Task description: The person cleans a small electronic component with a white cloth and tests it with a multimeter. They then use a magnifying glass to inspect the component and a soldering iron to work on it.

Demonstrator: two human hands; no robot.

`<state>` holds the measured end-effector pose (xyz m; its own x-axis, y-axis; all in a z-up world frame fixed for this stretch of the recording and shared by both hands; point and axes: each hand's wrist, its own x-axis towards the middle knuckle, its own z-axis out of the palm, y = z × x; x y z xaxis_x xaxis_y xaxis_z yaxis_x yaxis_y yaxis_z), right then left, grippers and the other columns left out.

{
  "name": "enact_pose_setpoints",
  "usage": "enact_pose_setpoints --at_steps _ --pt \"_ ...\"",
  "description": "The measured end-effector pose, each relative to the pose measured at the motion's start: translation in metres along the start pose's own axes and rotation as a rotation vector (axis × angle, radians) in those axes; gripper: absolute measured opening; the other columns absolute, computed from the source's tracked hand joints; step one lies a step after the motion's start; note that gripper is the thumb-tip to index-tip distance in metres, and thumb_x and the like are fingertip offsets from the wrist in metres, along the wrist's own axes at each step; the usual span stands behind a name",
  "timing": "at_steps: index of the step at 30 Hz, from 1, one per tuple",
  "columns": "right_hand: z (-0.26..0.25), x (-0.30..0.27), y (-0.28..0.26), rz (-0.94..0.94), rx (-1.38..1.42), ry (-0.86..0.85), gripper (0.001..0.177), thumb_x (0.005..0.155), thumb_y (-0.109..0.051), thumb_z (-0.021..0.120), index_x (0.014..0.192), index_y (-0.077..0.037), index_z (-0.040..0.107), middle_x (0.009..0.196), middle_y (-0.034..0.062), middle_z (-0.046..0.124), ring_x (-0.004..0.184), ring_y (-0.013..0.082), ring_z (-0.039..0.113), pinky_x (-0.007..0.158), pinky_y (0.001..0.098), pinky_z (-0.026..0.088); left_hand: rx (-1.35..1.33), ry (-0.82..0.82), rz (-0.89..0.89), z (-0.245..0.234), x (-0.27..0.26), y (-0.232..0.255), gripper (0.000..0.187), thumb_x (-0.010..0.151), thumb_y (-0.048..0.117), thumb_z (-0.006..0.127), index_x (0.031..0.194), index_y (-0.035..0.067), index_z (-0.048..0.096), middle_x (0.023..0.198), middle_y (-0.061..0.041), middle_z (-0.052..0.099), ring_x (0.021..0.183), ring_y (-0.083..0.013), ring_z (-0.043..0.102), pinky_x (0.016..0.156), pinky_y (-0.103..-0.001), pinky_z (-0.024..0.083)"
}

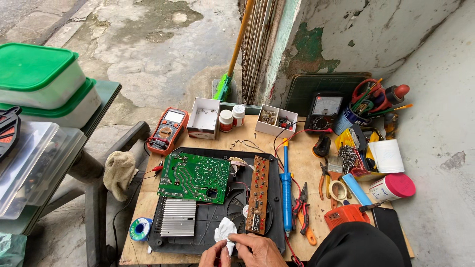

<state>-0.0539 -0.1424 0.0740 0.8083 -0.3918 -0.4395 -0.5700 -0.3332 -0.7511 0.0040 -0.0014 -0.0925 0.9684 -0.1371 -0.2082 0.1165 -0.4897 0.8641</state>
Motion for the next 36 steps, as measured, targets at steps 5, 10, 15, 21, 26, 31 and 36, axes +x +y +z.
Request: enact_pose_setpoints --at_steps 5,10,15,21,26,31,36 --pt "0.001 0.001 0.001 -0.016 -0.014 0.017 0.044 0.105 -0.036 0.059 0.144 -0.035 0.080 0.133 -0.0079 0.082 0.124 0.0132 0.079 0.106 0.0325 0.056 -0.014 0.021 0.027 -0.002 -0.001 0.003 0.024 0.090 0.032 0.079 0.107 0.035 0.096 0.099 0.008 0.088 0.065 -0.0058 0.075 0.066 -0.020 0.061" --pt "0.001 0.001 0.004 0.019 -0.052 -0.014 0.042 0.107 -0.033 0.058 0.143 -0.034 0.080 0.131 -0.0056 0.081 0.121 0.0150 0.078 0.104 0.0319 0.055 -0.065 0.094 0.147 -0.023 -0.015 0.044 0.024 0.090 0.029 0.076 0.104 0.031 0.095 0.093 0.008 0.089 0.067 -0.0054 0.077 0.068 -0.020 0.061" --pt "-0.001 -0.019 -0.024 -0.063 0.035 0.165 0.039 0.098 -0.026 0.066 0.129 -0.024 0.089 0.133 -0.0096 0.092 0.119 0.0036 0.084 0.109 0.0205 0.056 0.004 0.165 0.352 -0.067 -0.033 0.108 0.019 0.096 0.024 0.075 0.111 0.028 0.087 0.101 0.006 0.086 0.088 -0.0163 0.083 0.082 -0.032 0.062" --pt "-0.016 -0.026 -0.066 0.246 0.179 0.248 0.026 0.100 -0.037 0.072 0.103 -0.015 0.086 0.087 -0.0008 0.079 0.082 0.0093 0.063 0.082 0.0247 0.047 -0.150 0.071 0.158 -0.088 -0.038 0.133 0.022 0.098 0.022 0.072 0.112 0.023 0.090 0.107 0.006 0.089 0.099 -0.0119 0.085 0.092 -0.029 0.062" --pt "-0.008 -0.027 -0.067 0.287 0.635 0.163 0.031 0.102 -0.022 0.074 0.121 0.001 0.081 0.076 0.0140 0.067 0.042 0.0141 0.034 0.046 0.0283 0.026 -0.140 0.077 0.144 -0.084 -0.038 0.129 0.021 0.097 0.024 0.074 0.112 0.023 0.089 0.107 0.006 0.089 0.096 -0.0114 0.085 0.091 -0.029 0.063" --pt "-0.002 -0.022 -0.059 0.272 0.739 0.167 0.026 0.102 -0.014 0.074 0.121 0.003 0.080 0.092 0.0183 0.079 0.044 0.0121 0.037 0.043 0.0245 0.019 -0.156 0.067 0.141 -0.084 -0.040 0.132 0.022 0.097 0.022 0.073 0.113 0.022 0.088 0.106 0.006 0.089 0.093 -0.0112 0.085 0.089 -0.028 0.064" --pt "0.002 -0.016 -0.046 0.233 0.729 0.178 0.021 0.102 -0.014 0.075 0.117 0.001 0.080 0.057 0.0070 0.049 0.041 0.0103 0.036 0.040 0.0254 0.017 -0.161 0.074 0.136 -0.082 -0.041 0.132 0.019 0.096 0.022 0.074 0.109 0.021 0.088 0.104 0.007 0.089 0.090 -0.0099 0.084 0.087 -0.027 0.064"
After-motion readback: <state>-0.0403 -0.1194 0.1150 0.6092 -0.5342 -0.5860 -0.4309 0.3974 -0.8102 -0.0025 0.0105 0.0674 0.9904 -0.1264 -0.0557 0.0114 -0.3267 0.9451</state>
